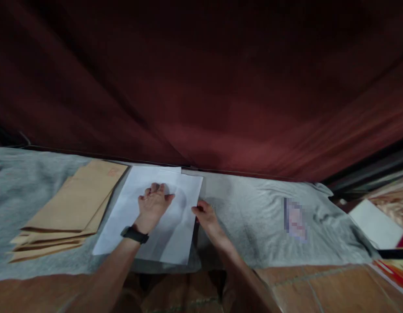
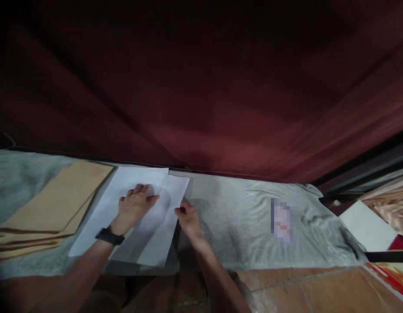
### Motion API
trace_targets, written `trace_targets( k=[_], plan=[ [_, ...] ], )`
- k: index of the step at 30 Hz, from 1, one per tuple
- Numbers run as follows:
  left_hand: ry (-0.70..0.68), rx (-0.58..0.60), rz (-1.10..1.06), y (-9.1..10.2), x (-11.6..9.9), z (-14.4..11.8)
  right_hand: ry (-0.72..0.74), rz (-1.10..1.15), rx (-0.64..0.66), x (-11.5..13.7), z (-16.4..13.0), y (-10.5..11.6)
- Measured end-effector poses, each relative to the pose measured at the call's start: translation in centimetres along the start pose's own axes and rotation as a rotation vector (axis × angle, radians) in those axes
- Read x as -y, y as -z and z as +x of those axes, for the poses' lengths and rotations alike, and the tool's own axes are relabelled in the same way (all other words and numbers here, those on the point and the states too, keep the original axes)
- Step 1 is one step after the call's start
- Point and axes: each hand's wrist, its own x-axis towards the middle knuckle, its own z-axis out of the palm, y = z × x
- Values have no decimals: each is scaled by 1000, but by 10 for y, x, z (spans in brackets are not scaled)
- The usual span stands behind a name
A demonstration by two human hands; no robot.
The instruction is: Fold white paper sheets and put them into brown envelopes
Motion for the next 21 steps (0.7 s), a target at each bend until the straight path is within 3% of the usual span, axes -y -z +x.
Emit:
trace_targets(
  k=[3,6,10,14,17,21],
  plan=[
    [40,26,-155,0,12,14,-21,236,-44,12,1,21],
    [99,96,-402,-1,19,27,-66,432,-176,26,4,56],
    [116,162,-990,0,8,25,-28,579,-219,35,3,96],
    [41,429,-1532,9,-11,9,42,574,-148,37,-3,110],
    [44,496,-1646,17,-18,5,51,538,-106,40,-7,113],
    [-91,361,-1657,24,-25,7,83,545,-146,47,-9,121]
  ],
)
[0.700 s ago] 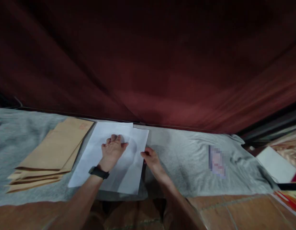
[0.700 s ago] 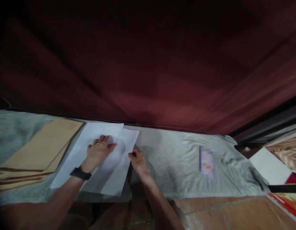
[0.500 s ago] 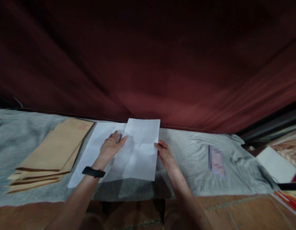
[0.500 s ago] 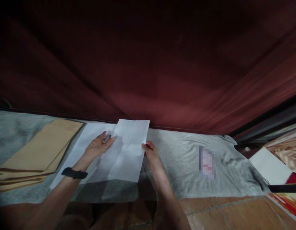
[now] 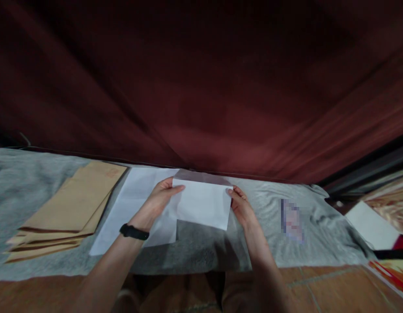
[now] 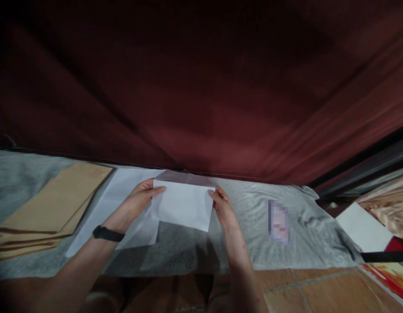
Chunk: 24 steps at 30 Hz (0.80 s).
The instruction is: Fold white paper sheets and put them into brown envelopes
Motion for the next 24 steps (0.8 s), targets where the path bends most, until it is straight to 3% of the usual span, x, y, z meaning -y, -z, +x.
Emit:
trace_targets(
  k=[6,9,12,16,18,21,24],
  plan=[
    [-389,-102,372,-13,-12,-1,212,-64,-64,18,0,17],
    [-450,-53,572,-13,-8,1,231,-126,-68,23,-3,28],
    [-328,58,622,-9,8,6,155,-160,-1,23,-7,38],
    [-8,306,509,-2,29,2,-16,-216,158,15,-12,55],
    [97,361,428,0,34,-3,-105,-242,111,7,-14,65],
    [146,180,336,0,40,-7,-205,-299,-58,-4,-16,81],
    [168,69,360,-4,51,-5,-199,-381,-52,-10,-17,89]
  ],
)
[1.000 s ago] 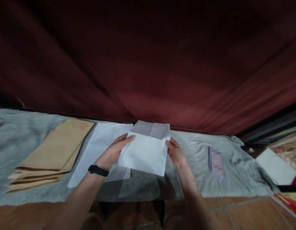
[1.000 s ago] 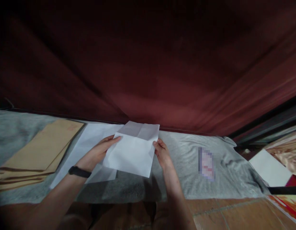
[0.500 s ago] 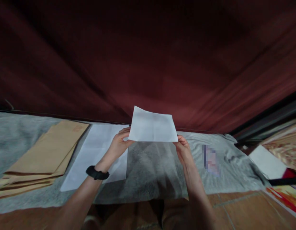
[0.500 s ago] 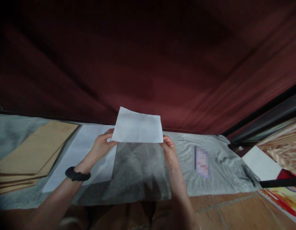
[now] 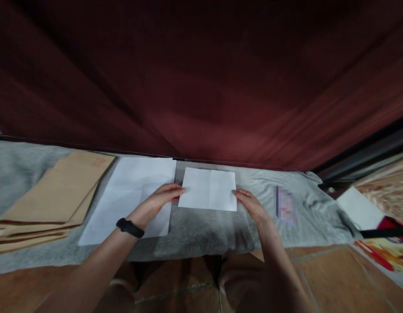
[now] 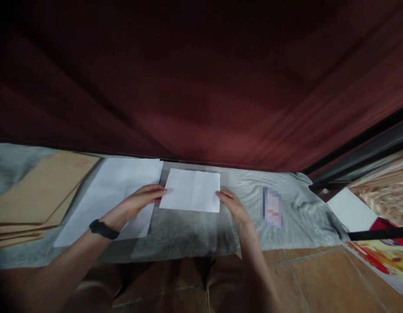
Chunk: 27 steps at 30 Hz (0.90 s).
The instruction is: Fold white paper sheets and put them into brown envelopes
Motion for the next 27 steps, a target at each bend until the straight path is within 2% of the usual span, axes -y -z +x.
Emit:
trace_targets(
  k=[4,7,17,20,23,27],
  plan=[
    [-93,-84,403,-14,9,4,34,-108,120,-3,-4,0],
    [-137,-151,636,-21,8,3,35,-168,134,-7,-4,-3],
    [-56,-139,779,-28,-5,-1,76,-570,2,-14,-1,-9],
    [-118,-113,716,-30,-1,1,103,-465,42,-11,-3,-11],
    [-225,-73,476,-28,-1,2,164,-195,100,-4,-3,-12],
    [-423,-150,213,-21,-15,-2,321,97,-36,11,-5,-8]
  ],
)
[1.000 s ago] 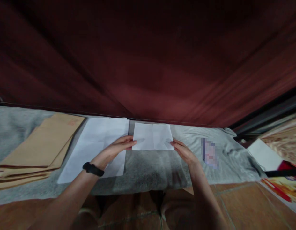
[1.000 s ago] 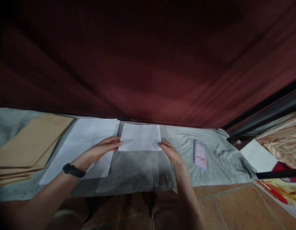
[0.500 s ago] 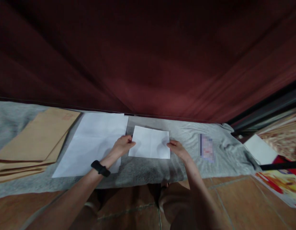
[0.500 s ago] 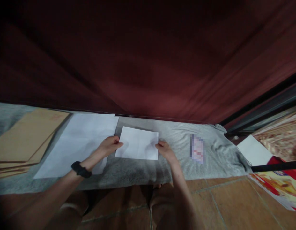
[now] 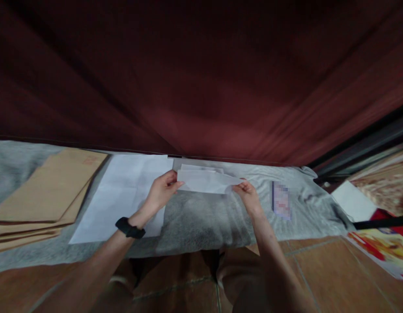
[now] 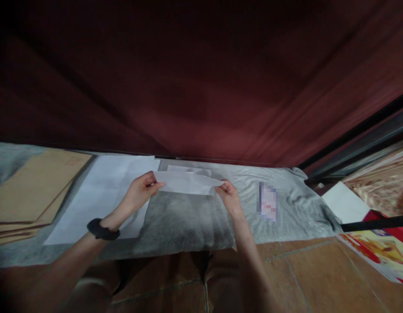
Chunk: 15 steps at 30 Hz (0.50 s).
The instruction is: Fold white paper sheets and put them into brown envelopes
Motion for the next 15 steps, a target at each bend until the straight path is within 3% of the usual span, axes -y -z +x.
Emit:
trace_targets(
  k=[2,4,9,12,15],
  plan=[
    [-105,-23,-28,5,-6,0,96,0,-38,5,-2,2],
    [-204,31,-2,9,-5,-3,171,-78,13,7,-6,5],
    [-385,311,316,18,22,-18,271,-450,306,-1,-25,11],
    [-427,492,511,20,39,-28,274,-640,481,-9,-33,12],
    [-417,541,636,20,43,-35,210,-721,584,-12,-37,12]
  ],
)
